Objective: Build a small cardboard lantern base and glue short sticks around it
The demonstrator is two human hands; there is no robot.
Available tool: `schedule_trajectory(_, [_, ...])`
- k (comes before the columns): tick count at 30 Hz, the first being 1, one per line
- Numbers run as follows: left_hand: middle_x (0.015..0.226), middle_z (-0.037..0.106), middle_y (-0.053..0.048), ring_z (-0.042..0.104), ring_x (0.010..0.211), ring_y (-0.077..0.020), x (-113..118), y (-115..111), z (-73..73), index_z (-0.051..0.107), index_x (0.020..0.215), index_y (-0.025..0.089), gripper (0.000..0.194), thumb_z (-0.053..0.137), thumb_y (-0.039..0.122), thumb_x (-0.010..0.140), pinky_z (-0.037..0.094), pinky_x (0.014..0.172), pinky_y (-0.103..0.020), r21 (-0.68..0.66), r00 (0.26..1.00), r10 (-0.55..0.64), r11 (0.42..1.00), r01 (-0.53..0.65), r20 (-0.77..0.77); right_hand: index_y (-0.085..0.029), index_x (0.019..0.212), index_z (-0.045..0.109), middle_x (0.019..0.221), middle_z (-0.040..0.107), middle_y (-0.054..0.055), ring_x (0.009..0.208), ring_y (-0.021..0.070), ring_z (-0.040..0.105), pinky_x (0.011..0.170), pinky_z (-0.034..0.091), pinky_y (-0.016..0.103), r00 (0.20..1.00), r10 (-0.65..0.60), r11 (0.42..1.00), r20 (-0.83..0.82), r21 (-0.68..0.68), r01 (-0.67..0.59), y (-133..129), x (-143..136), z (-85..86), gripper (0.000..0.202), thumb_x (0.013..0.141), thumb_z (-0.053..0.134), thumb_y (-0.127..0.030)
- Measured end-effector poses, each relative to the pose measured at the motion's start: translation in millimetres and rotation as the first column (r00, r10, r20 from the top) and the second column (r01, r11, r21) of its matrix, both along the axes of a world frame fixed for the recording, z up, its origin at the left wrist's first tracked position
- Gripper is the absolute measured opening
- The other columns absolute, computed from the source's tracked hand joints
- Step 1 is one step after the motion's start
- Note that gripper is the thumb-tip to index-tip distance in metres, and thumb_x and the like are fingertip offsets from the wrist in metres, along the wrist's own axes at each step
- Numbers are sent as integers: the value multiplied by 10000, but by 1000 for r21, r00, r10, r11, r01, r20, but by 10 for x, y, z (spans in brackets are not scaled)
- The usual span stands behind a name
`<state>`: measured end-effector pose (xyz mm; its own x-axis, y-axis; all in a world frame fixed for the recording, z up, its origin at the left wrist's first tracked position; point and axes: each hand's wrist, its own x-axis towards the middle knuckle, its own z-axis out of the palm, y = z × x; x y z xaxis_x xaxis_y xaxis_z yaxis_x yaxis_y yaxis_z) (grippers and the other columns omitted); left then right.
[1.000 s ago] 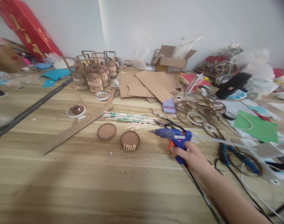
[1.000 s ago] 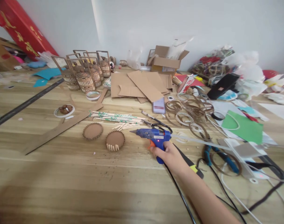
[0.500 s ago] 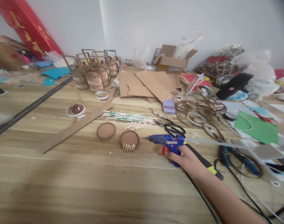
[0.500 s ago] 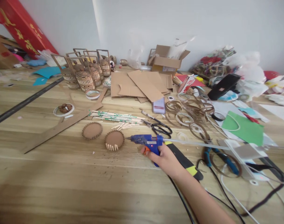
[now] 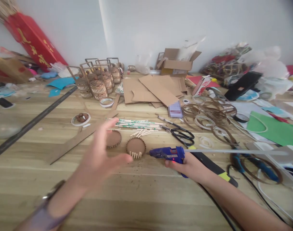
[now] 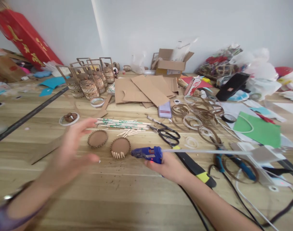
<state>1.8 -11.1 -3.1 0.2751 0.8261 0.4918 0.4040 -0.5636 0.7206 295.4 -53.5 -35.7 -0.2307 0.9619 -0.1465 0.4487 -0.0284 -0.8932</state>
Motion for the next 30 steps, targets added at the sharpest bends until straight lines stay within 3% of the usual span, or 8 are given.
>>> schedule_trajectory(3, [1537, 343, -193, 343, 1400, -431, 199, 11, -323, 207, 1516, 257, 1090, 865, 447, 668, 356, 1092, -640, 11, 952, -25, 1000, 29, -306, -190, 1025, 732, 884, 740, 42, 839, 223, 667, 799, 549, 337, 1000, 29, 1000, 9, -8, -29, 31, -12, -59, 370, 787, 653, -462])
schedule_trajectory(5, [1544, 319, -218, 331, 1412, -432, 318, 26, -502, 94, 1531, 268, 1188, 889, 330, 650, 358, 1096, -638, 21, 916, -19, 999, 29, -400, -183, 1008, 728, 909, 745, 56, 870, 238, 674, 822, 552, 351, 1000, 27, 1000, 16, -15, -27, 24, -2, -106, 391, 791, 641, -496])
schedule_trajectory(8, [1526, 335, -232, 342, 1412, -420, 408, 56, -636, 18, 1533, 274, 1230, 874, 195, 652, 368, 1097, -623, 58, 907, -2, 998, 29, -422, -182, 949, 723, 967, 749, 68, 897, 249, 680, 842, 553, 355, 1000, -7, 1000, 29, -30, 8, -14, 17, -137, 401, 783, 634, -536])
schedule_trajectory(12, [1511, 352, -217, 367, 1400, -405, 416, 90, -671, 12, 1535, 293, 1218, 846, 129, 663, 382, 1095, -600, 64, 918, 0, 998, 28, -396, -190, 926, 711, 922, 749, 59, 867, 243, 684, 782, 562, 324, 999, -23, 1000, 38, -7, 24, -62, -8, -101, 360, 787, 606, -505])
schedule_trajectory(18, [1511, 363, -163, 370, 1404, -367, 433, 109, -725, 20, 1536, 337, 1223, 841, 110, 659, 400, 1101, -541, -5, 945, -30, 1000, 30, -324, -202, 773, 677, 747, 709, 35, 681, 209, 650, 624, 526, 297, 970, -16, 994, 244, 110, -11, -98, -64, -95, 266, 800, 540, -428])
schedule_trajectory(30, [1468, 453, -154, 444, 1359, -343, 431, 134, -800, 170, 1519, 289, 1103, 851, 150, 662, 414, 1092, -510, -94, 957, -40, 996, 14, -288, -223, 809, 672, 793, 724, 56, 736, 234, 681, 667, 554, 322, 951, -62, 985, 304, 170, 10, -127, -127, -91, 242, 805, 544, -428])
